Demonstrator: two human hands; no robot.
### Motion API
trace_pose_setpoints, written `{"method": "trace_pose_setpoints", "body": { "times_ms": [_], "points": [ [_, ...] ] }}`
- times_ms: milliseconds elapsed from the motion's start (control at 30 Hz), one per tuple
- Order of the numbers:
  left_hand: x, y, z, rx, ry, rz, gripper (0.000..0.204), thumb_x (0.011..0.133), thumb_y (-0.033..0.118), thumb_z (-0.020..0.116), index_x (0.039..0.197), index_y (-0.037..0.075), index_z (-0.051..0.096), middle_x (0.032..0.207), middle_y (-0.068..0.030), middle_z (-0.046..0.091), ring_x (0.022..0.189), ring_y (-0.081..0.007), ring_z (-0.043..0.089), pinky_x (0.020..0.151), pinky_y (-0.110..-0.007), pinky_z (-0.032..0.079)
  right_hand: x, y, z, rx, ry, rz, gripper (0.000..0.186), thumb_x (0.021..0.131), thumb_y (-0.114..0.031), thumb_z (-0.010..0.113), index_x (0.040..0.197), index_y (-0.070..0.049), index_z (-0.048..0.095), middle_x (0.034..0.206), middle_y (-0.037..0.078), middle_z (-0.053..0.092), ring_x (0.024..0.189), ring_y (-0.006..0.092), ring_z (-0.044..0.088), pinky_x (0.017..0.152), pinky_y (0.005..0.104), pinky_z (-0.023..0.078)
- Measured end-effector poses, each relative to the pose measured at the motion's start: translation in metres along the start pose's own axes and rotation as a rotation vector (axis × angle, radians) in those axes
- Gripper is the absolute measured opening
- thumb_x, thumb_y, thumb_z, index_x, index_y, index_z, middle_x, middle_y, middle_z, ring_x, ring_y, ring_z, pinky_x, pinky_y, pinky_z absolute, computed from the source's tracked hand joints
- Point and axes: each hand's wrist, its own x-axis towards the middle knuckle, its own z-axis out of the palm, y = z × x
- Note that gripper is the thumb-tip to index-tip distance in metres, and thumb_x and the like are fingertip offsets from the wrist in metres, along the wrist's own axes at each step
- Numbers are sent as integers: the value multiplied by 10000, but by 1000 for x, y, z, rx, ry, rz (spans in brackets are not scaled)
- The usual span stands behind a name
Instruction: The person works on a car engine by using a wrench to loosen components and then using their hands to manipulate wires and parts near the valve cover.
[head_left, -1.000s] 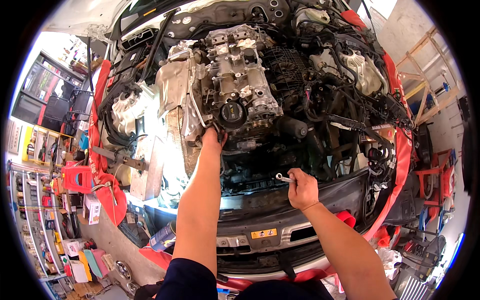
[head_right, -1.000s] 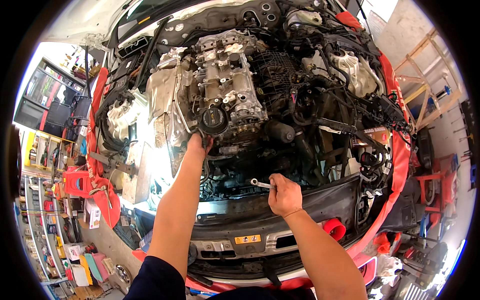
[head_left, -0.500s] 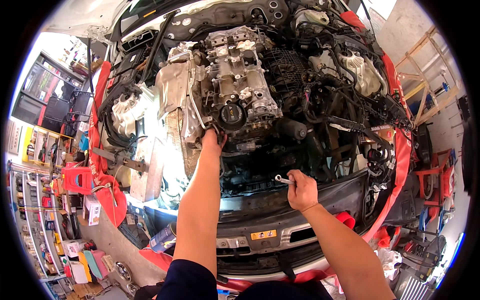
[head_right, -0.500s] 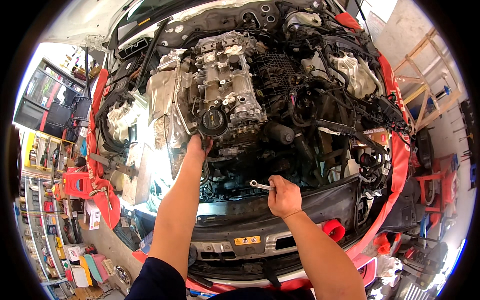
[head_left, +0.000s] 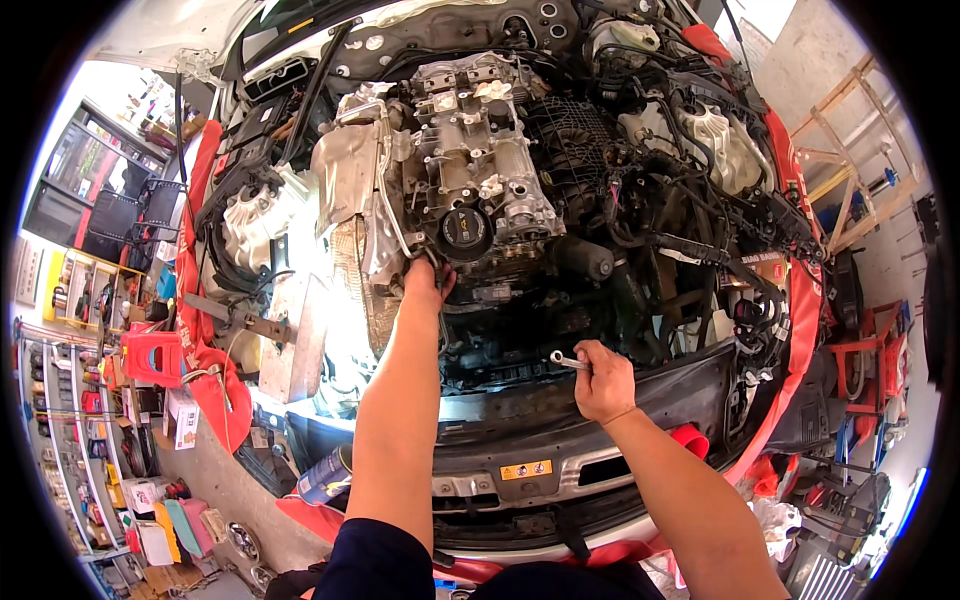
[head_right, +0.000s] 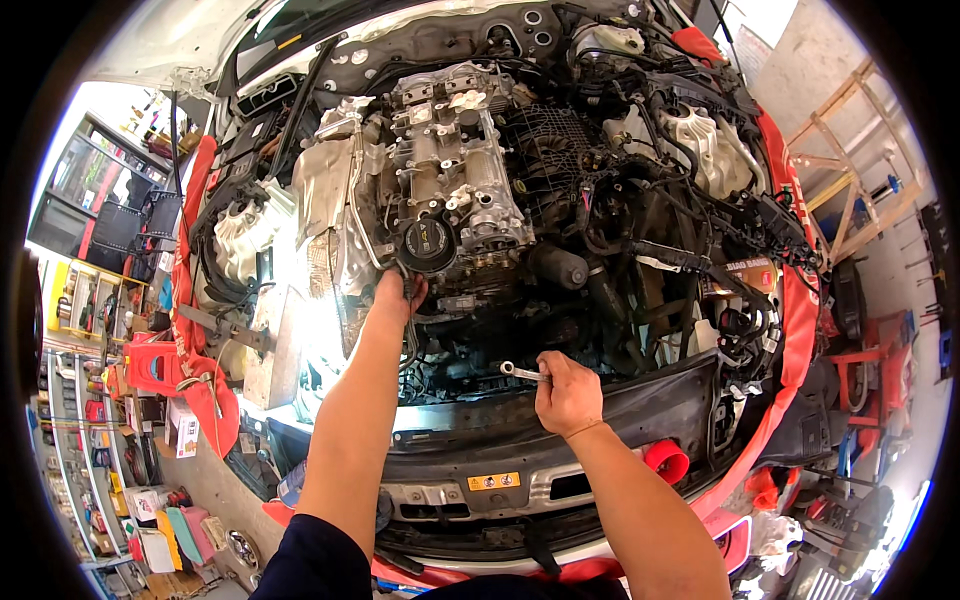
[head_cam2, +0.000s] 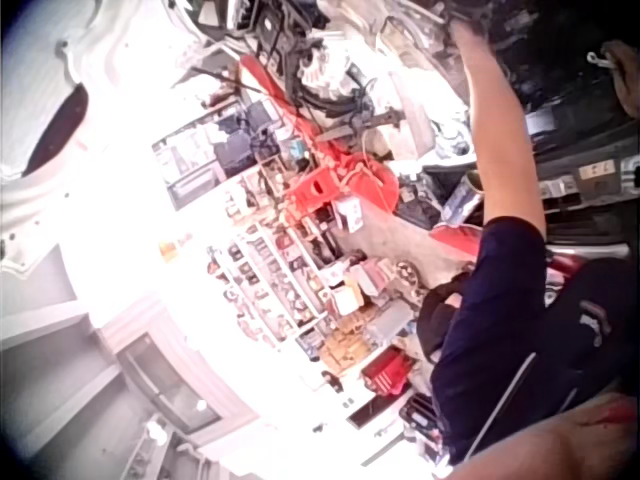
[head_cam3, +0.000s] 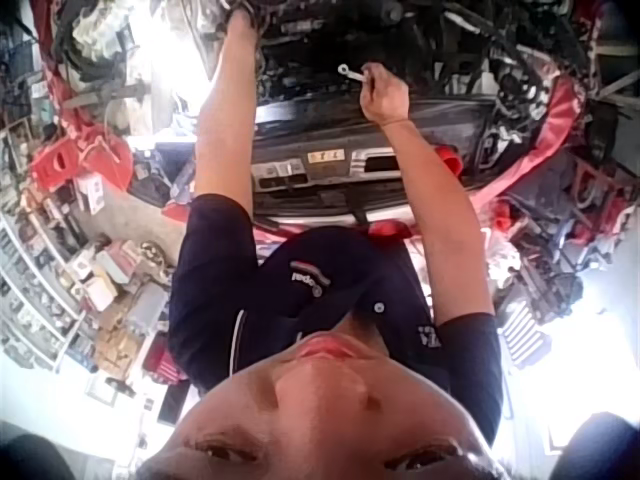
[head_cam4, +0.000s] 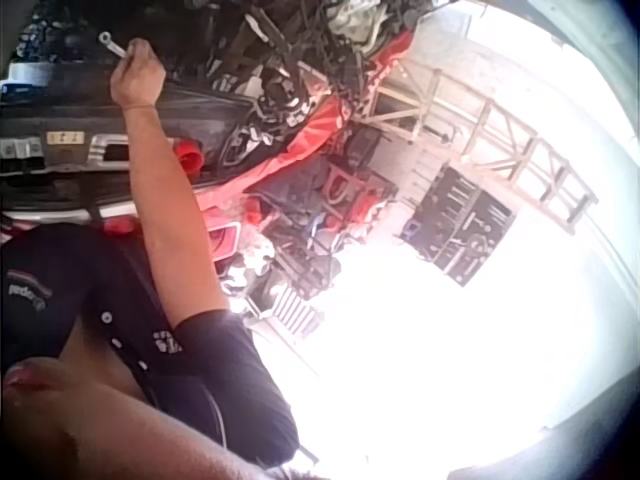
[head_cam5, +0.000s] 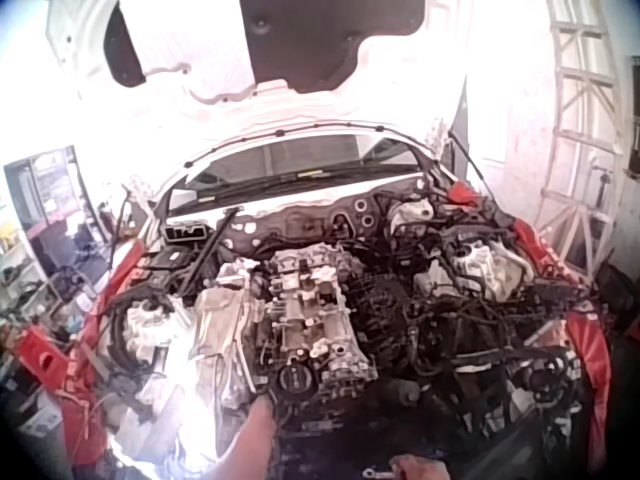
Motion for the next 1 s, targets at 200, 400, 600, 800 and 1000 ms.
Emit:
{"method": "trace_pose_setpoints", "body": {
  "times_ms": [200,400,600,800,1000],
  "points": [
    [-6,-1,0,-59,-58,1,184,941,248,438,918,134,581,830,-5,586,705,-154,556,705,-380,540,-1,1,-2,-13,1,9,128,793,-36,547,912,-83,547,760,132,618,673,365,602,588,432,487],
    [-2,4,-6,-40,-63,5,188,940,259,432,935,146,582,847,0,587,712,-159,551,715,-397,530,0,-2,2,5,2,-10,128,799,-32,542,919,-76,546,759,142,619,671,371,600,588,433,484],
    [-14,-2,5,-49,-64,-2,200,941,236,434,918,118,595,777,-31,594,633,-155,564,610,-342,553,0,2,-3,-19,-8,-1,136,799,-27,542,927,-71,542,766,146,621,679,375,602,592,437,484],
    [-3,3,-3,-46,-15,29,220,940,262,427,917,125,598,776,-26,594,655,-154,566,630,-351,545,1,-3,0,-9,-10,1,131,804,-24,541,926,-72,541,777,144,627,685,375,605,597,441,485],
    [-12,-1,5,-44,-50,-9,171,927,229,464,896,128,599,745,-14,590,670,-147,573,633,-350,545,-1,2,-3,-23,-14,12,126,808,-31,541,926,-75,540,781,143,627,691,376,604,598,442,486]
  ]
}}
